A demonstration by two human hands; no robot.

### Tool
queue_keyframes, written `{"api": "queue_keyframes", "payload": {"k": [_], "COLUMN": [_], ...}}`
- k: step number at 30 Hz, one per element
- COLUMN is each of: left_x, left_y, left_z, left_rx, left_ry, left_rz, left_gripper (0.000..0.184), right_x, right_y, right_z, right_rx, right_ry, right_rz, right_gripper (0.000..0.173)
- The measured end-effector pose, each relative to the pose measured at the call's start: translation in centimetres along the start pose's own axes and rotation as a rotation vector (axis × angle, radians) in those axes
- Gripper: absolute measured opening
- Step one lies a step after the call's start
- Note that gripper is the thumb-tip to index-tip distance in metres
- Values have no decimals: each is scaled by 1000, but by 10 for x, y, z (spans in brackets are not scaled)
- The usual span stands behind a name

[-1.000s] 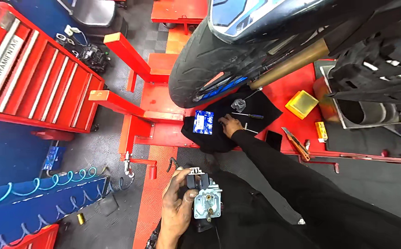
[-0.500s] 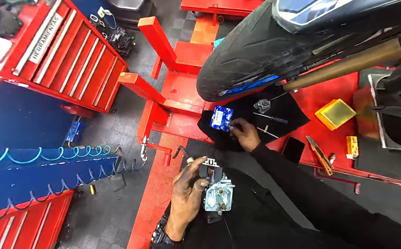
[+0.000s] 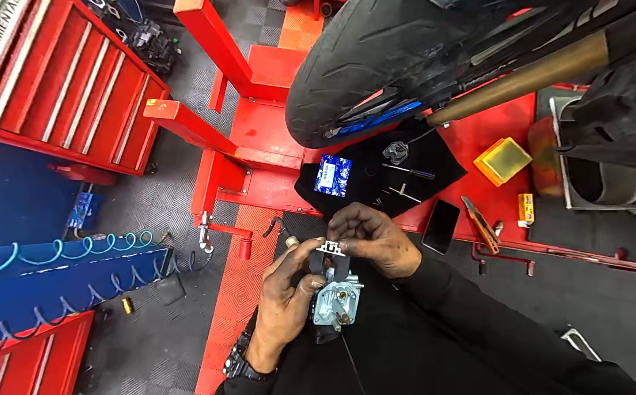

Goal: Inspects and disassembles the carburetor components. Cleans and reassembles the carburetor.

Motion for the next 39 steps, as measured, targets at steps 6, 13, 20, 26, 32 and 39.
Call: {"api": "queue_keyframes", "payload": {"k": [6, 13, 20, 26, 32, 39], "left_x": [4, 6, 5, 7, 8, 9], "left_y": [-3, -3, -3, -5, -7, -9], "left_z": [-2, -1, 0, 1, 1, 2], "left_rx": [-37, -35, -36, -42, -46, -52], "left_ry": [-16, -29, -26, -32, -38, -44], "left_rz": [5, 15, 34, 19, 23, 39], "left_gripper": [44, 42, 43, 45, 44, 44], "right_x": [-10, -18, -34, -36, -36, -38], "right_y": [-7, -10, -15, -15, -15, -15], "right_z": [2, 9, 13, 17, 20, 21], "right_rx": [23, 94, 116, 126, 128, 87], "right_ry": [39, 79, 171, 202, 222, 193], "right_rz": [73, 161, 278, 316, 309, 333], "right_gripper": [42, 40, 39, 45, 48, 48]}}
Point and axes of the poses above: each hand's wrist, its own z-axis away from the middle knuckle, its own y-axis out of the back of the hand, x = y × z, the point moved 9 cm from there along -z, towards the middle knuckle
